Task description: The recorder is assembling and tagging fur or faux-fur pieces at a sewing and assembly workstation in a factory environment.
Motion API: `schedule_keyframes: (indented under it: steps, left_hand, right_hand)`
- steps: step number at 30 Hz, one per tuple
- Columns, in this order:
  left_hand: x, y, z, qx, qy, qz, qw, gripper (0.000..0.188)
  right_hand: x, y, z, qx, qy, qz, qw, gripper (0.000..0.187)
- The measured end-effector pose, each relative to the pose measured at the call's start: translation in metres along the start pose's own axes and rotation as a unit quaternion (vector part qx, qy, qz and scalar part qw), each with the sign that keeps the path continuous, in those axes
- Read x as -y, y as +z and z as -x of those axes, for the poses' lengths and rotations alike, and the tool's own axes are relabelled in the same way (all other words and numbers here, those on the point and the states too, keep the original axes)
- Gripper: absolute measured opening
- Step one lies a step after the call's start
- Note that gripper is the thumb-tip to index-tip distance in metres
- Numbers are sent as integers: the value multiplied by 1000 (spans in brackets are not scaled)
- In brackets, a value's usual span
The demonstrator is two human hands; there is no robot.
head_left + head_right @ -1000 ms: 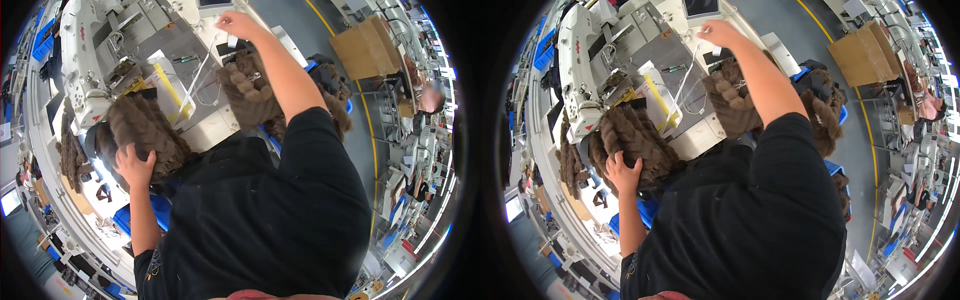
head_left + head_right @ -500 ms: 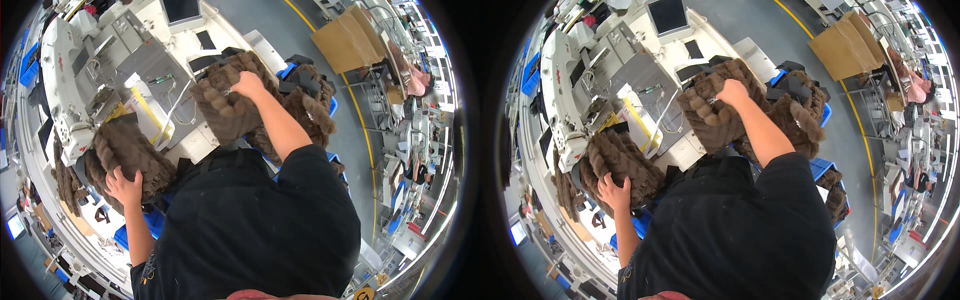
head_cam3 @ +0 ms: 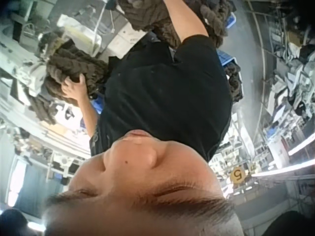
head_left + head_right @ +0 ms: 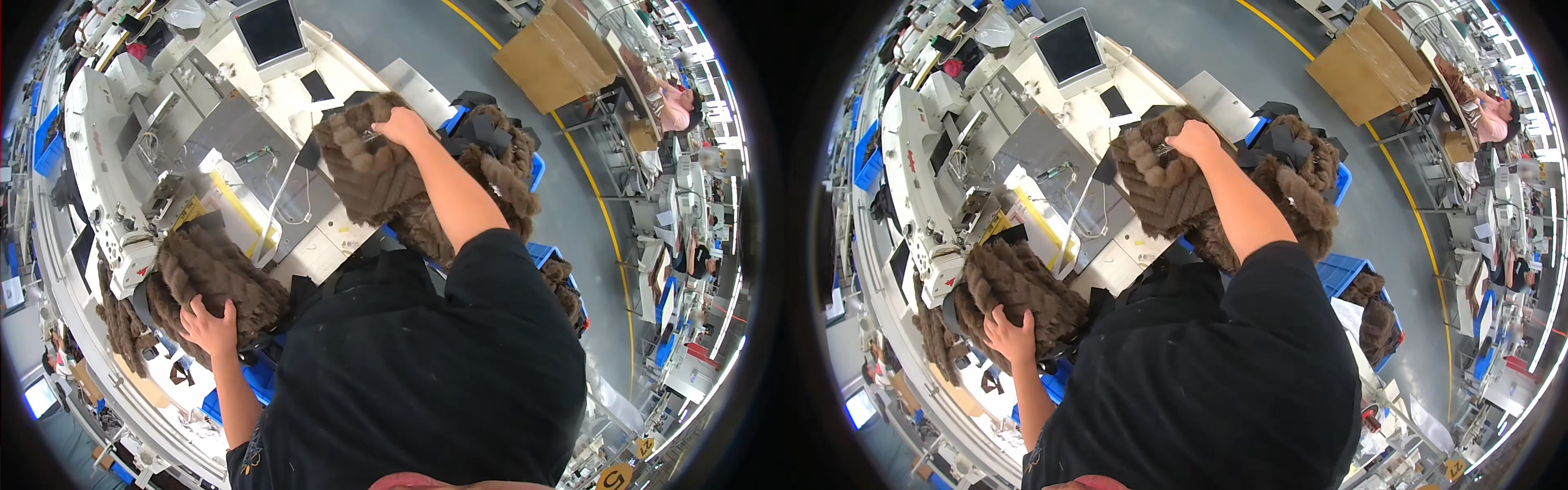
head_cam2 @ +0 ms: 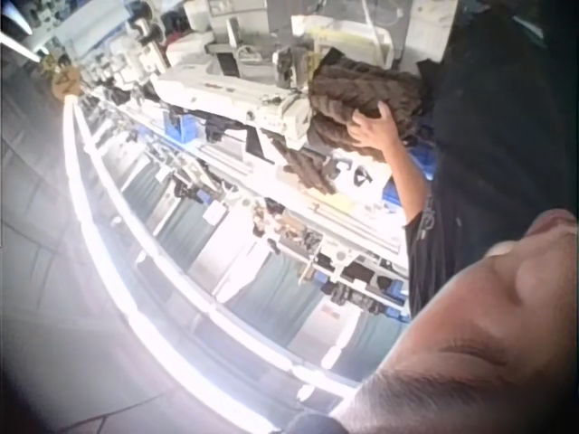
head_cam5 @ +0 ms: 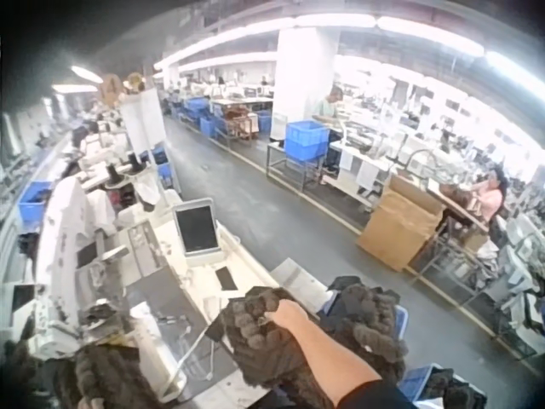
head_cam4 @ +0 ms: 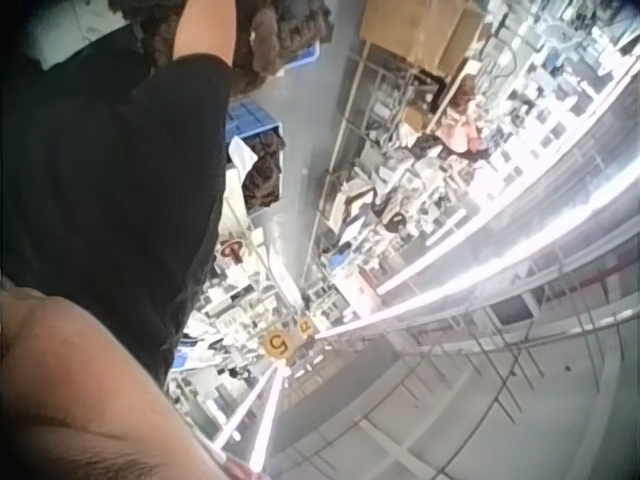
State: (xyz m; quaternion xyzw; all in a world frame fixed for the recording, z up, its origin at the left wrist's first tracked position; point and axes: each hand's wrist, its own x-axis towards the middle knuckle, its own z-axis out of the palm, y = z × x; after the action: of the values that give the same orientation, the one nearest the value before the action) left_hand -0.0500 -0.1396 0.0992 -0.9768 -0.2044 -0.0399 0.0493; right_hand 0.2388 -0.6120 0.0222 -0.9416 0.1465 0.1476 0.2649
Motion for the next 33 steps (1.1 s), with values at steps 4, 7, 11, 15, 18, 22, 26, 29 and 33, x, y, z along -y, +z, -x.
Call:
schedule_keyframes:
  steps: [4,7,11,15,18,22,26,29,33]
  left_hand:
    - [0,-2,2,0,6,10,1000,65]
    - [0,-2,4,-5,1,4,1000,65]
    - [-3,-3,0,7,-7,0,1000,65]
    - [-1,0,4,-4,-2,-6,1000,65]
    - [-5,-2,0,0,-1,-10,1000,66]
    - [-1,0,2,-6,1,-10,1000,66]
    - [-2,-1,4,-6,-4,-26,1000,64]
    - [0,2,3,-11,1,-40,999,64]
    - [4,4,3,-5,0,-20,1000,67]
  right_hand:
    - [-33,25,-31,0,-122,25,992,73]
    - [-26,9,-23,-8,-55,-38,998,81]
    - [-38,5,-24,28,77,-40,996,89]
    - [-35,9,-14,52,95,-123,986,87]
    - [-20,16,8,-94,-43,-143,984,69]
    - [45,32,96,-156,-219,-88,959,20]
    - [63,59,142,-100,-300,-127,940,24]
    - [66,53,145,-93,-291,-155,940,24]
    - [51,29,109,-136,-248,-173,944,19]
